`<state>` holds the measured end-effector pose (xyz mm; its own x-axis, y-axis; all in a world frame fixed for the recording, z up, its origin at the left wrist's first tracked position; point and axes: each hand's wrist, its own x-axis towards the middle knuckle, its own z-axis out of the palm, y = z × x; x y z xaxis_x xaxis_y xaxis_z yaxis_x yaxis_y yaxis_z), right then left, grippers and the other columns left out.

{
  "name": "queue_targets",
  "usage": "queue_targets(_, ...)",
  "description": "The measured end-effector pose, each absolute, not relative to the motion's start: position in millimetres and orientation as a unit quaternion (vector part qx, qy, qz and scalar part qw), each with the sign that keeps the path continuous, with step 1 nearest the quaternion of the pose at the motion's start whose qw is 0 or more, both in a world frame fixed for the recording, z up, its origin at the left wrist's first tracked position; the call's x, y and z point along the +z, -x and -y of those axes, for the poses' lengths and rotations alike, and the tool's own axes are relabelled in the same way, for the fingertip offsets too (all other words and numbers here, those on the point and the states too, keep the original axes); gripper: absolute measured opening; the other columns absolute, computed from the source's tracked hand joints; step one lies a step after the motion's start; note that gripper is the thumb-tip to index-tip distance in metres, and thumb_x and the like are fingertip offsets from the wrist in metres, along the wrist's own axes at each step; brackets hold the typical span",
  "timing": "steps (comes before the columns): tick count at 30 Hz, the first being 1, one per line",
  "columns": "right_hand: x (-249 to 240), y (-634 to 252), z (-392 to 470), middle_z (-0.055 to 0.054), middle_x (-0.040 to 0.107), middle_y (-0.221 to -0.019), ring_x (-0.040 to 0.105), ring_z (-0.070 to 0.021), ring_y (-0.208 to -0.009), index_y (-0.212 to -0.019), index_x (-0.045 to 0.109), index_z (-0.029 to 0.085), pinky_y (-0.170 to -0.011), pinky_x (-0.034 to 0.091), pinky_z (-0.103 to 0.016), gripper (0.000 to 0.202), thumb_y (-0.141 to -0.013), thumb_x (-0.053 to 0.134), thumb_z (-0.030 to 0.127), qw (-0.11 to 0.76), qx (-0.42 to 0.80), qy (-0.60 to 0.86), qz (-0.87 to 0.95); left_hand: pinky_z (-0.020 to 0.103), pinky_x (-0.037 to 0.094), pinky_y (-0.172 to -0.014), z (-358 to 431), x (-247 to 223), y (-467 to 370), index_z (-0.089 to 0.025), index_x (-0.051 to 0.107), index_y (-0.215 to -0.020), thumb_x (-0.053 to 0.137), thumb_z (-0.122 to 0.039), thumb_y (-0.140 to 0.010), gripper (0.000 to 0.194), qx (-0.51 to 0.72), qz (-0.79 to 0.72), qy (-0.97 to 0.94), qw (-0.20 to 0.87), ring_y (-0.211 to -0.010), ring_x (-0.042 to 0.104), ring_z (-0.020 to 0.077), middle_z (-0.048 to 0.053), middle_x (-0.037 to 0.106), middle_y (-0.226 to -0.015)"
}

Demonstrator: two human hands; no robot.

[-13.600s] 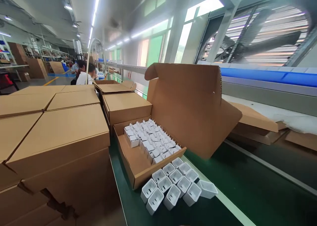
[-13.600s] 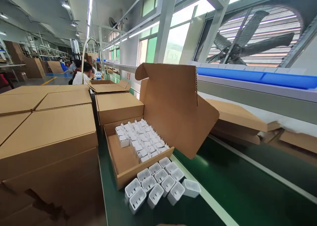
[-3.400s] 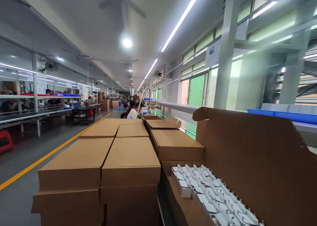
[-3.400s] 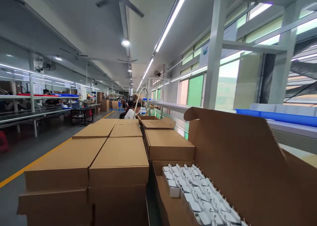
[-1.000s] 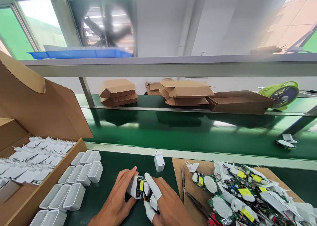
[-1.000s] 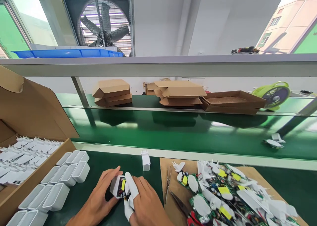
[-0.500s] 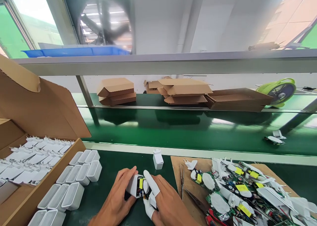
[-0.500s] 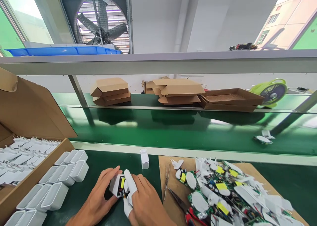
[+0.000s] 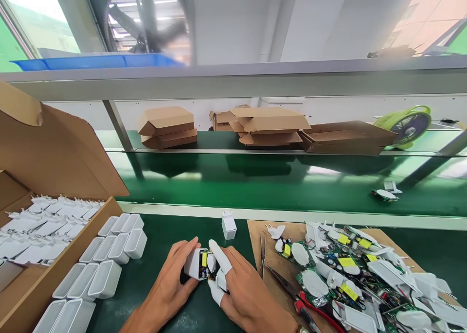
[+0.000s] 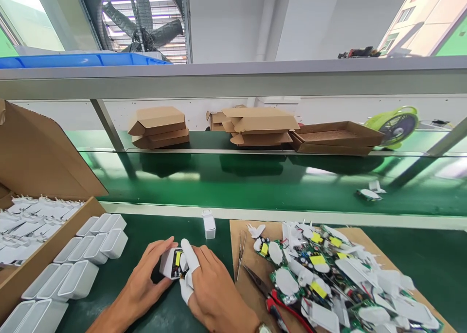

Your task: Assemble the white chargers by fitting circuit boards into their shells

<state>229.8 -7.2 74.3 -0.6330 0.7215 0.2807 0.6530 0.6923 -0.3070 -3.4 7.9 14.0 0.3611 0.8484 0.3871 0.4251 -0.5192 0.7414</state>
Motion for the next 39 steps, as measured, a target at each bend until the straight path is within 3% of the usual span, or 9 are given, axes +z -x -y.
queue_targets(7, 74, -228, 9, -0.021, 0.064, -0.118, 0.057, -0.0314, -0.096, -0.102, 0.066, 0.01, -0.09, 0.057, -0.048, 0.031, -0.073, 0.055, 0.008, 0.155, 0.095, 0.383, 0.906, 0.045, 0.053, -0.109, -7, 13, 3, -0.041, 0.032, -0.159, 0.06, -0.01, -0.094, 0.077, 0.391, -0.409, -0.777, 0.275, -0.134, 0.055, 0.0278, 0.007, 0.057, -0.144)
queue_targets(12, 68, -224, 8, -0.024, 0.064, -0.128, 0.061, -0.0329, -0.103, -0.116, 0.064, 0.006, -0.092, 0.058, -0.048, 0.041, -0.076, 0.058, 0.003, 0.212, 0.086, 0.359, 0.905, 0.05, 0.048, -0.115, -5, 7, 4, -0.042, 0.032, -0.159, 0.065, -0.017, -0.096, 0.075, 0.384, -0.399, -0.783, 0.284, -0.137, 0.055, 0.0299, 0.007, 0.059, -0.149)
queue_targets(16, 72, -225, 6, -0.014, 0.071, -0.111, 0.065, -0.0315, -0.096, -0.125, 0.061, 0.013, -0.085, 0.06, -0.049, 0.045, -0.085, 0.077, 0.026, 0.285, 0.155, 0.41, 0.852, 0.05, 0.041, -0.122, -4, 3, 2, -0.037, 0.031, -0.161, 0.064, -0.026, -0.1, 0.07, 0.348, -0.392, -0.745, 0.412, -0.144, 0.052, 0.0296, 0.008, 0.053, -0.158)
queue_targets(18, 74, -227, 5, -0.012, 0.07, -0.116, 0.066, -0.0305, -0.102, -0.131, 0.061, 0.018, -0.09, 0.06, -0.048, 0.049, -0.088, 0.078, 0.034, 0.304, 0.205, 0.426, 0.827, 0.05, 0.038, -0.123, -5, 3, 0, -0.031, 0.036, -0.158, 0.06, -0.03, -0.102, 0.061, 0.365, -0.402, -0.7, 0.464, -0.144, 0.052, 0.0293, 0.011, 0.053, -0.157)
queue_targets(22, 65, -232, 2, -0.013, 0.06, -0.146, 0.058, -0.0268, -0.134, -0.141, 0.059, 0.023, -0.113, 0.05, -0.044, 0.041, -0.101, 0.057, 0.02, 0.326, 0.24, 0.402, 0.821, 0.051, 0.033, -0.126, -9, 8, -1, -0.026, 0.042, -0.152, 0.066, -0.04, -0.098, 0.061, 0.427, -0.405, -0.61, 0.531, -0.143, 0.053, 0.0299, 0.016, 0.052, -0.155)
queue_targets(25, 52, -232, -2, -0.012, 0.054, -0.155, 0.053, -0.0263, -0.141, -0.144, 0.059, 0.026, -0.119, 0.045, -0.043, 0.047, -0.098, 0.057, 0.014, 0.313, 0.239, 0.385, 0.835, 0.051, 0.03, -0.126, -11, 12, 1, -0.026, 0.042, -0.151, 0.071, -0.044, -0.095, 0.065, 0.436, -0.39, -0.576, 0.571, -0.145, 0.049, 0.0309, 0.017, 0.052, -0.155)
queue_targets(30, 47, -223, -6, -0.012, 0.066, -0.133, 0.066, -0.0251, -0.12, -0.132, 0.066, 0.025, -0.103, 0.057, -0.038, 0.039, -0.097, 0.056, 0.01, 0.323, 0.203, 0.356, 0.853, 0.054, 0.031, -0.125, -11, 19, 5, -0.029, 0.043, -0.153, 0.082, -0.046, -0.087, 0.079, 0.456, -0.333, -0.563, 0.603, -0.146, 0.048, 0.034, 0.017, 0.054, -0.154)
queue_targets(34, 41, -216, -8, -0.013, 0.065, -0.134, 0.068, -0.0238, -0.116, -0.136, 0.062, 0.023, -0.099, 0.059, -0.036, 0.045, -0.096, 0.049, 0.008, 0.318, 0.182, 0.349, 0.863, 0.049, 0.047, -0.113, -17, 24, 2, -0.025, 0.059, -0.139, 0.077, -0.051, -0.091, 0.058, 0.474, -0.344, -0.518, 0.623, -0.134, 0.06, 0.034, 0.017, 0.066, -0.143)
queue_targets(39, 10, -226, -11, -0.02, 0.048, -0.158, 0.067, -0.0307, -0.127, -0.152, 0.048, 0.017, -0.104, 0.059, -0.039, 0.074, -0.078, 0.049, 0.005, 0.297, 0.126, 0.347, 0.881, 0.037, 0.055, -0.096, -26, 24, -11, -0.022, 0.071, -0.118, 0.078, -0.054, -0.089, 0.044, 0.538, -0.388, -0.498, 0.559, -0.107, 0.072, 0.0263, 0.011, 0.078, -0.115)
